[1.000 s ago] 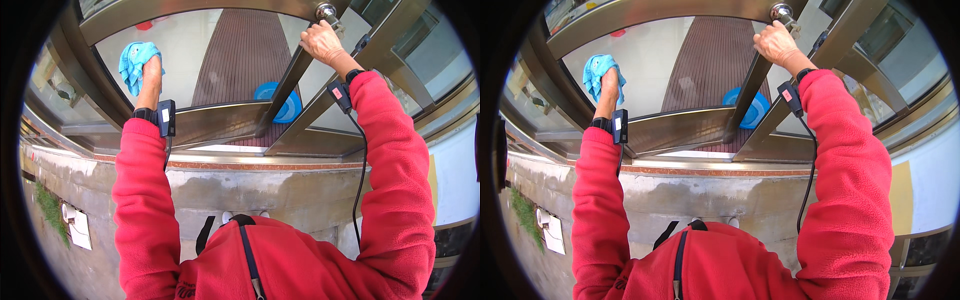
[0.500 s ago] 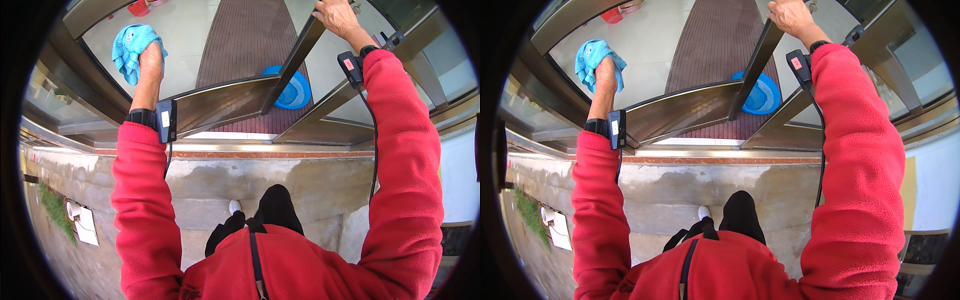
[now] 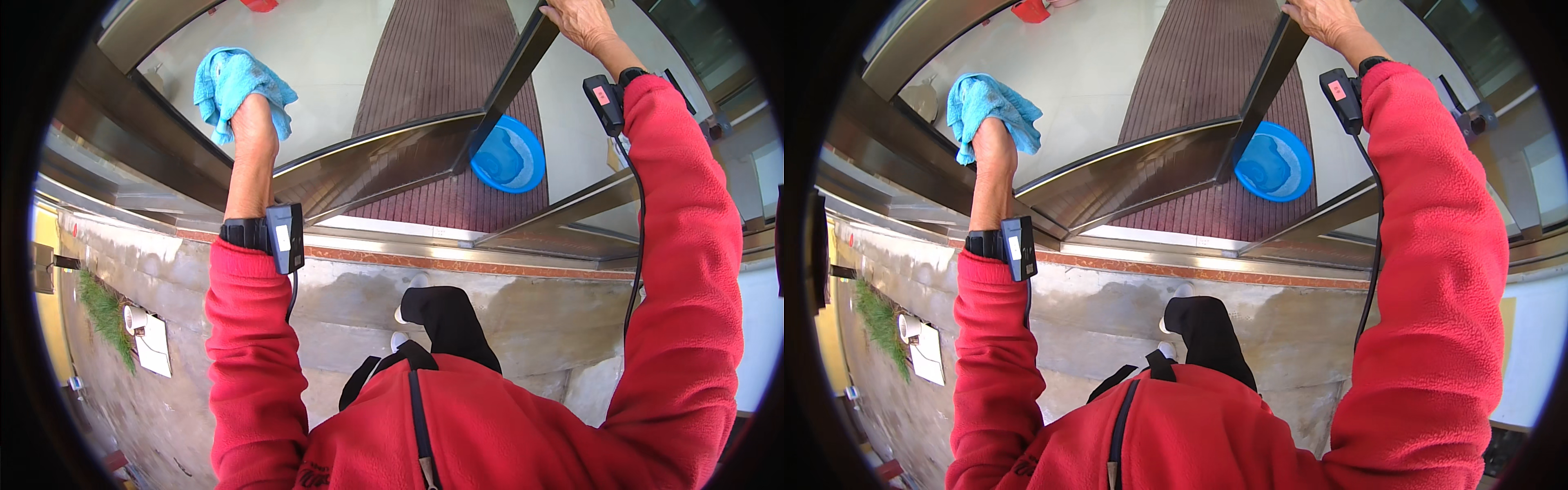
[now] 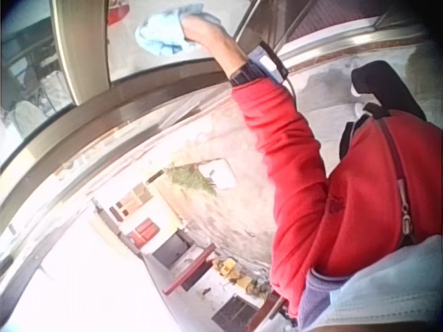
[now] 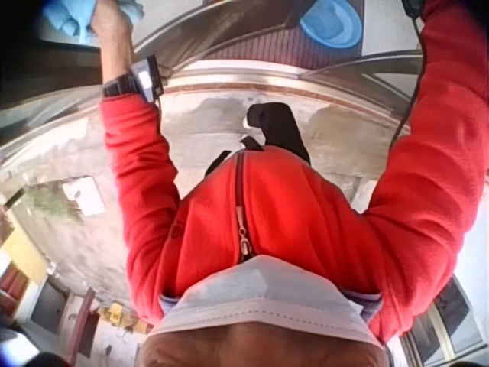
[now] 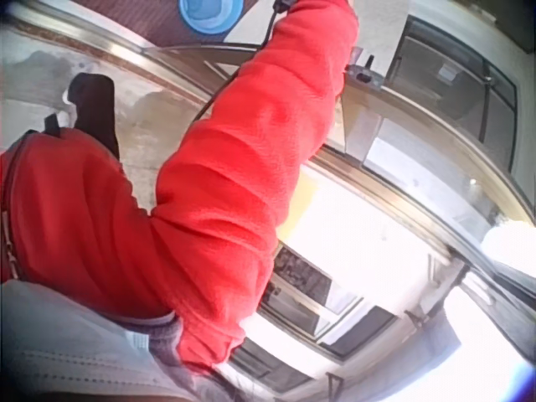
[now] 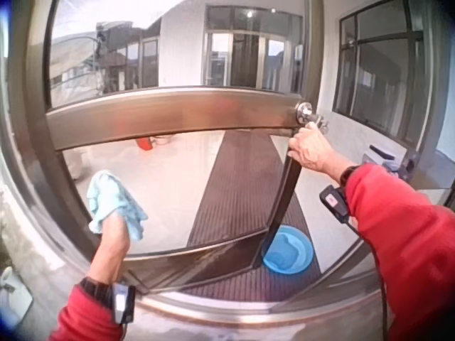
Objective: The person wipes a glass door with a blue cloth, repeatedly cleaning the glass and metal frame. They dip the cloth into a blue basin of water, wring it out, and continue wiping the door surface.
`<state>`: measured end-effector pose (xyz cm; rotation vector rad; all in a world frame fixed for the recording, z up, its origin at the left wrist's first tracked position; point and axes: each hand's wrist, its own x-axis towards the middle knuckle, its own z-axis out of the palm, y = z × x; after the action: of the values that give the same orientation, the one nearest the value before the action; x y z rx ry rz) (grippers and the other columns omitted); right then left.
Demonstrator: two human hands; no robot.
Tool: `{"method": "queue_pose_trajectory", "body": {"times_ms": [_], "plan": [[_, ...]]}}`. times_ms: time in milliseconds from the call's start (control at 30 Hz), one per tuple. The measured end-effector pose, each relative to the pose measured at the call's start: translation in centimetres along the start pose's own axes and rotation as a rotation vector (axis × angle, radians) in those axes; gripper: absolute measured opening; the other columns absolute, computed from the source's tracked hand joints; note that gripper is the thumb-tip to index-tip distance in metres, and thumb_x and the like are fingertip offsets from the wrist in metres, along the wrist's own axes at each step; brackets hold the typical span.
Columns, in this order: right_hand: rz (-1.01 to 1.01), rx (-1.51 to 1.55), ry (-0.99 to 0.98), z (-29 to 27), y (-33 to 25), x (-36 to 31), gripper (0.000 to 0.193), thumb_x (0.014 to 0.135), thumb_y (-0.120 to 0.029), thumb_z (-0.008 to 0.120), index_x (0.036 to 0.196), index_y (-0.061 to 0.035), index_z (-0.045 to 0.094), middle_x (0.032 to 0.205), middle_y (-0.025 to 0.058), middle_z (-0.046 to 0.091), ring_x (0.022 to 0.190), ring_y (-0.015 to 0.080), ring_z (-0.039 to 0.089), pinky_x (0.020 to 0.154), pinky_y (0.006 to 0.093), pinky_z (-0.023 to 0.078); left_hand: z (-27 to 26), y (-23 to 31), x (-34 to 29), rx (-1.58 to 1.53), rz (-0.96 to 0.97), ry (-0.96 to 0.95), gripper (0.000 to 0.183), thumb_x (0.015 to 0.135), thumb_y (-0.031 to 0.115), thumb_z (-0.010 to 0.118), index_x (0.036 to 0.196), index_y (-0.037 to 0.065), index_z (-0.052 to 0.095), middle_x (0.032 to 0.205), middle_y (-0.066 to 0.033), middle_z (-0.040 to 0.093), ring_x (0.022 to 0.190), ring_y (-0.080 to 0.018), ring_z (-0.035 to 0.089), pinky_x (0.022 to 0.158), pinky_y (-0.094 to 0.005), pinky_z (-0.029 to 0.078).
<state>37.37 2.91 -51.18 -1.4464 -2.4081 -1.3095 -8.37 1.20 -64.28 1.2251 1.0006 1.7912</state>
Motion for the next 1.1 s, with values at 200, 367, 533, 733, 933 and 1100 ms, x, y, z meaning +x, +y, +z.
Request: {"method": "queue_pose_trajectory", "body": {"times_ms": [200, 367, 533, 733, 933, 1100], "plan": [[0.000, 0.000, -0.026, 3.7, 0.9, 3.7, 0.022, 0.082, -0.032, 0.065, 0.074, -0.0123, 0.064, 0.076, 0.0080, 0.063, 0.082, 0.0265, 0.062, 0.080, 0.0412, 0.042, 0.0, 0.2, -0.1, -0.046, -0.042, -0.052, 0.021, 0.101, 0.028, 0.048, 0.106, 0.008, 0.050, 0.089, -0.0124, 0.061, 0.078, -0.0274, 0.064, 0.070, -0.0399, 0.055], [-0.062, 0.044, 0.008, 6.4, 1.8, 7.1, 0.021, 0.082, -0.032, 0.066, 0.077, -0.0118, 0.063, 0.076, 0.0077, 0.063, 0.085, 0.0268, 0.062, 0.081, 0.0417, 0.042, -0.2, 0.3, 0.2, 0.004, -0.063, -0.099, 0.028, 0.102, 0.032, 0.045, 0.115, 0.007, 0.049, 0.097, -0.0148, 0.065, 0.088, -0.0288, 0.065, 0.082, -0.0421, 0.053], [-0.125, 0.247, 0.347, 8.0, 0.1, 8.1, 0.016, 0.081, -0.023, 0.066, 0.082, -0.0078, 0.061, 0.084, 0.0109, 0.061, 0.088, 0.0283, 0.060, 0.088, 0.0454, 0.042, -0.4, -0.9, -0.1, -0.039, -0.174, 0.098, 0.034, 0.102, 0.036, 0.045, 0.119, 0.007, 0.051, 0.104, -0.0108, 0.065, 0.104, -0.0235, 0.059, 0.097, -0.0408, 0.045], [0.204, 0.744, 0.412, 11.1, -10.5, 6.1, 0.032, 0.079, -0.003, 0.068, 0.110, -0.0079, 0.060, 0.121, 0.0097, 0.057, 0.118, 0.0311, 0.052, 0.107, 0.0492, 0.035, 1.7, 0.6, 1.2, -0.047, -0.244, 0.035, 0.030, 0.102, 0.038, 0.045, 0.105, 0.010, 0.052, 0.099, -0.0117, 0.065, 0.083, -0.0259, 0.063, 0.067, -0.0365, 0.053], [1.538, 2.079, -0.530, 16.1, -22.5, -3.6, 0.050, 0.097, -0.046, 0.054, 0.132, -0.0105, 0.055, 0.132, 0.0094, 0.057, 0.117, 0.0268, 0.054, 0.099, 0.0458, 0.042, 11.9, -4.1, 0.4, -0.496, -0.592, -0.107, 0.036, 0.102, 0.033, 0.046, 0.126, 0.008, 0.055, 0.122, -0.0050, 0.060, 0.111, -0.0183, 0.055, 0.097, -0.0326, 0.045], [1.374, 2.915, -0.126, 15.5, -23.7, -6.7, 0.064, 0.098, -0.055, 0.043, 0.143, -0.0099, 0.042, 0.138, 0.0103, 0.053, 0.121, 0.0327, 0.051, 0.102, 0.0520, 0.042, 19.1, -8.6, 0.8, -0.844, -0.955, -0.439, 0.053, 0.102, 0.046, 0.038, 0.134, 0.006, 0.051, 0.136, -0.0065, 0.056, 0.124, -0.0233, 0.051, 0.109, -0.0394, 0.037]]}}
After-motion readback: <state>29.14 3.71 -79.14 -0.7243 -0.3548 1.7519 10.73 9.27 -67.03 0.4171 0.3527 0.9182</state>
